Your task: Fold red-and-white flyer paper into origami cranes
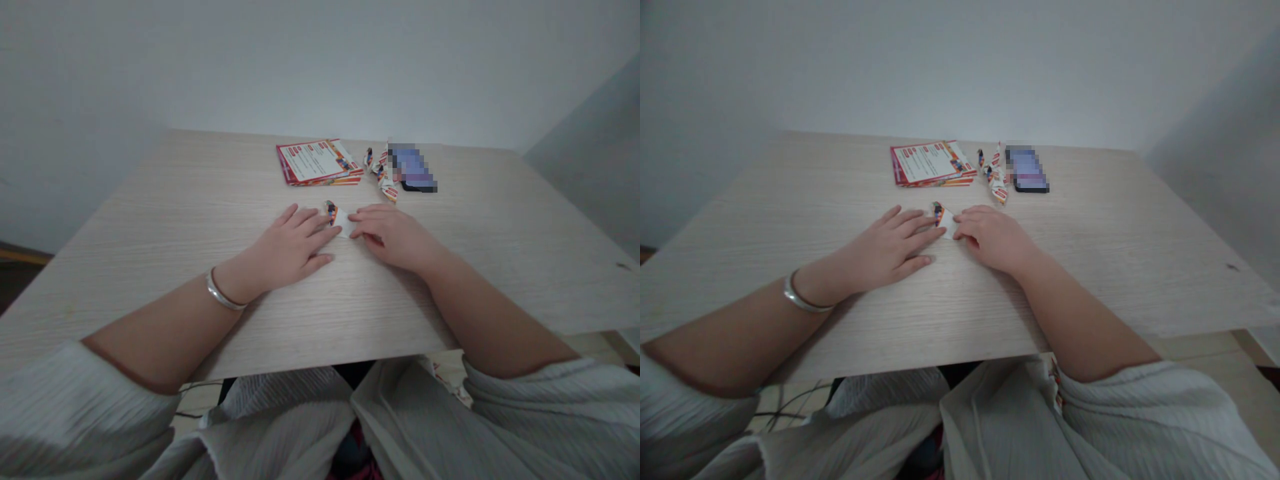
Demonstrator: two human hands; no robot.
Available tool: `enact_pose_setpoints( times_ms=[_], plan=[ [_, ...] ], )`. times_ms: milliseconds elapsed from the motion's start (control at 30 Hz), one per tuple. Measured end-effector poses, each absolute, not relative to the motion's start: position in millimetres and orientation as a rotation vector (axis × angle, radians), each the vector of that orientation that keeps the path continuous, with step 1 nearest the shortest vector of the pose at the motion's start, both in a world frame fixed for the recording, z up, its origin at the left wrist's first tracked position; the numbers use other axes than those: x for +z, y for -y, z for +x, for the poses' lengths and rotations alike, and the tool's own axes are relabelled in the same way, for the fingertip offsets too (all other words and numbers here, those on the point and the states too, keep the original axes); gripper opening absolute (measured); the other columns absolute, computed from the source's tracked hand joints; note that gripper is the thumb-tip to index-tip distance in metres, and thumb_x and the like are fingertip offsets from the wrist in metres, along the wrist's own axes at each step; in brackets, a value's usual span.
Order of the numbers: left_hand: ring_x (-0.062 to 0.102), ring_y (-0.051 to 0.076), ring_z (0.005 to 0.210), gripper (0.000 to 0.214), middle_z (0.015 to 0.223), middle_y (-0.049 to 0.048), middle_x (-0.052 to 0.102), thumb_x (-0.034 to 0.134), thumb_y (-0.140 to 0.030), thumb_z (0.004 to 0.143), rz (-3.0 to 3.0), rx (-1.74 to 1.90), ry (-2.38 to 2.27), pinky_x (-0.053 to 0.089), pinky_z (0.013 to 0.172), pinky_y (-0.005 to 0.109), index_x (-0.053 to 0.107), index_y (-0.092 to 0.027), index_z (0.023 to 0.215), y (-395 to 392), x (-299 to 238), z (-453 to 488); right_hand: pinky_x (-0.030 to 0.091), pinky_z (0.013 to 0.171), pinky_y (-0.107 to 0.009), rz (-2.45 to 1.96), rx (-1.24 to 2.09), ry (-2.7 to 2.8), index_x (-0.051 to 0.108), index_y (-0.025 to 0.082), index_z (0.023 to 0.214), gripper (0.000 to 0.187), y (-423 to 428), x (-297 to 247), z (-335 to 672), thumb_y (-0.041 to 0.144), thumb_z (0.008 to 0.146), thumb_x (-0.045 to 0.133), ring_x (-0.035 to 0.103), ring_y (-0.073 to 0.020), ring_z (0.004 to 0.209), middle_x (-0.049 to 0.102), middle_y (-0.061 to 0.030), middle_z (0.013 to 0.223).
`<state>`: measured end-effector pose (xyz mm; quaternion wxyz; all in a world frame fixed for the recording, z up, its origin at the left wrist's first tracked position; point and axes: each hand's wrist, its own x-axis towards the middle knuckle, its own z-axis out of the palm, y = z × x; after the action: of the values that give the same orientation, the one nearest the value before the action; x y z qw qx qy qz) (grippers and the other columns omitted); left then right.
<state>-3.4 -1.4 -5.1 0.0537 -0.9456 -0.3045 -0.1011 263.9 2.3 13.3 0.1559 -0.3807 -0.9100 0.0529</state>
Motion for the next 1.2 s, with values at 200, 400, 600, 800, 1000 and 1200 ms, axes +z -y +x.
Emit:
enact_pose_setpoints(
  times_ms=[200, 400, 600, 800, 1000, 1200],
  plan=[
    [0.052, 0.037, 0.145, 0.059, 0.160, 0.0191, 0.055, 0.037, -0.048, 0.110, -2.888, -0.263, 0.947, 0.037, 0.120, 0.058, 0.052, -0.015, 0.157, -1.4, -5.8, -4.0, 0.047, 0.120, -0.051, -1.110, 0.213, 2.618, 0.073, 0.018, 0.130, 0.041, -2.6, 2.6, 258.5, 0.011, 0.093, 0.058, 0.064, -0.0277, 0.136, 0.071, -0.0135, 0.144],
    [0.051, 0.038, 0.146, 0.058, 0.164, 0.0196, 0.050, 0.043, -0.045, 0.108, -2.929, -0.278, 0.920, 0.037, 0.121, 0.058, 0.052, -0.016, 0.157, -1.9, -2.8, -1.5, 0.048, 0.117, -0.052, -1.106, 0.150, 2.645, 0.075, 0.015, 0.130, 0.039, -2.5, 5.4, 251.4, 0.011, 0.097, 0.054, 0.068, -0.0284, 0.129, 0.074, -0.0153, 0.140],
    [0.054, 0.035, 0.143, 0.052, 0.158, 0.0192, 0.057, 0.042, -0.044, 0.110, -2.988, -0.223, 0.762, 0.040, 0.119, 0.056, 0.058, -0.018, 0.152, -0.9, 3.5, 1.3, 0.054, 0.107, -0.049, -1.131, 0.097, 2.649, 0.082, 0.012, 0.113, 0.030, -0.2, 14.5, 252.4, 0.013, 0.098, 0.057, 0.072, -0.0297, 0.116, 0.081, -0.0163, 0.121],
    [0.050, 0.041, 0.148, 0.053, 0.164, 0.0193, 0.050, 0.040, -0.046, 0.110, -2.985, -0.138, 0.778, 0.038, 0.120, 0.063, 0.054, -0.026, 0.157, 3.9, 5.7, 2.1, 0.050, 0.117, -0.050, -1.131, 0.089, 2.621, 0.079, 0.017, 0.125, 0.035, -1.2, 8.3, 255.3, 0.014, 0.098, 0.057, 0.068, -0.0289, 0.130, 0.075, -0.0134, 0.138],
    [0.051, 0.040, 0.148, 0.050, 0.161, 0.0188, 0.053, 0.040, -0.041, 0.110, -2.934, -0.061, 0.837, 0.040, 0.119, 0.061, 0.055, -0.029, 0.156, 11.3, 12.2, 9.0, 0.042, 0.126, -0.048, -1.315, 0.061, 2.578, 0.064, 0.009, 0.146, 0.048, -1.0, 3.6, 248.2, 0.018, 0.102, 0.049, 0.059, -0.0296, 0.145, 0.062, -0.0157, 0.155],
    [0.049, 0.040, 0.150, 0.048, 0.159, 0.0190, 0.055, 0.040, -0.039, 0.110, -2.940, -0.009, 0.851, 0.038, 0.120, 0.061, 0.058, -0.027, 0.152, 16.2, 17.7, 10.0, 0.033, 0.130, -0.054, -1.464, 0.089, 2.652, 0.046, 0.008, 0.162, 0.059, -7.8, -0.3, 248.2, 0.025, 0.106, 0.037, 0.040, -0.0328, 0.159, 0.045, -0.0133, 0.169]
  ],
)
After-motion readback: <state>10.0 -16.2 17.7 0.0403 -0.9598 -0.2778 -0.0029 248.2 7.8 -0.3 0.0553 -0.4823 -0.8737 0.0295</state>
